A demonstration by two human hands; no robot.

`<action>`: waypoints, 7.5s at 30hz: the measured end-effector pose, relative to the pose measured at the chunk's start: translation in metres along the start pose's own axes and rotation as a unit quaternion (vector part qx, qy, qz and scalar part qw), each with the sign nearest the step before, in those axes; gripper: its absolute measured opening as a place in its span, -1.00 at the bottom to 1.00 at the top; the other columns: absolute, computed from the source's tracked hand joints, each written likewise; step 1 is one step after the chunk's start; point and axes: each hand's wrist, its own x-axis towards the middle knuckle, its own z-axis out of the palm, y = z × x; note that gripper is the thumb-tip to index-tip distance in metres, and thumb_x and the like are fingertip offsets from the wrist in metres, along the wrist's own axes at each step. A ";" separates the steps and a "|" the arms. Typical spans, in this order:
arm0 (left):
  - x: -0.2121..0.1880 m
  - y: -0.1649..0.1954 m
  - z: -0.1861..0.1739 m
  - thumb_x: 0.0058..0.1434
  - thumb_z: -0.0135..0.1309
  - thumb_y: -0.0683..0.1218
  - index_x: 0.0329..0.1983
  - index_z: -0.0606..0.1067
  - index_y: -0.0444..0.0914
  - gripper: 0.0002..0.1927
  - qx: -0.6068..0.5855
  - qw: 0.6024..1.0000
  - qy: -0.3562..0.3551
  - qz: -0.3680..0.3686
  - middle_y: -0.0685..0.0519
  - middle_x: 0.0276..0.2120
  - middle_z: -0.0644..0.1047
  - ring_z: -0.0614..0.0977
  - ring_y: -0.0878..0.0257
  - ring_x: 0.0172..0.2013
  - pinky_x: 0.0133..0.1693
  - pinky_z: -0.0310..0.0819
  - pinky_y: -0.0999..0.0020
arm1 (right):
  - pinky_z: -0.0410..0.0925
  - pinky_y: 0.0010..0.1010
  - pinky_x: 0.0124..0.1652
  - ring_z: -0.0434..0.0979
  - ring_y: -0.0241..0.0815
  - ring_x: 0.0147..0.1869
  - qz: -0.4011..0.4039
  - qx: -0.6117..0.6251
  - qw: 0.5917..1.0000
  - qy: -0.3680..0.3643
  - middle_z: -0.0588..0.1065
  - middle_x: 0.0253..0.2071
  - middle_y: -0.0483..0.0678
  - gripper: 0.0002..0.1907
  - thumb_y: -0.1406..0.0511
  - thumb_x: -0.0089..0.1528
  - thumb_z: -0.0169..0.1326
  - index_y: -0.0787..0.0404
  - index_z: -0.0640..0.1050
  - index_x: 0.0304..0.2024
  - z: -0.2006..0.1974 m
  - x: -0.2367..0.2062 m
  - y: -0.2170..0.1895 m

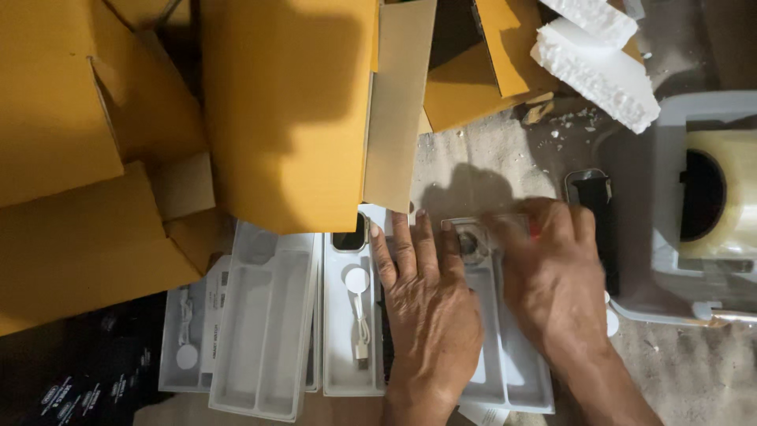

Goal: The person packs smartwatch retail boxes on a bed: they place a watch face, orange strap, charging cable and charger puck into white inner trays, fit the trays into cardboard boxes, and press the boxes closed. They handle tape dispensers nearby and arrange packed boxes aside as they finish each one.

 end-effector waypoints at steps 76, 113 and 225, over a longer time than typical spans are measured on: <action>0.005 -0.004 0.003 -0.04 0.19 -0.12 0.31 0.23 -0.56 -0.15 -0.028 0.999 -0.023 0.024 -0.43 0.38 0.14 -0.08 -0.30 0.45 0.39 -0.51 -0.22 | -0.15 0.29 0.34 -0.12 0.48 0.52 -0.105 -0.110 0.976 -0.157 -0.01 0.49 0.37 0.07 -0.18 -0.10 0.21 -0.11 0.27 0.44 0.005 -0.001 0.004; 0.001 -0.010 0.011 -0.04 0.02 -0.21 0.19 0.47 -0.35 -0.38 0.039 0.998 -0.022 0.045 -0.29 0.42 0.21 0.02 -0.27 0.45 0.37 -0.35 -0.14 | -0.27 0.25 0.38 -0.19 0.35 0.57 -0.123 -0.036 0.986 -0.108 0.05 0.46 0.34 0.07 -0.13 0.04 0.10 0.52 0.22 0.33 0.004 -0.040 -0.001; -0.002 -0.015 0.025 0.43 -0.31 0.13 0.50 0.14 -0.39 -0.30 -0.831 0.521 0.061 -0.183 -0.13 0.54 0.13 0.00 0.12 0.56 0.43 -0.29 0.18 | -0.30 0.02 0.41 -0.19 0.22 0.62 -0.157 -0.098 0.969 -0.162 -0.01 0.50 0.35 0.00 -0.05 0.12 -0.02 0.52 0.11 0.38 0.023 -0.006 -0.017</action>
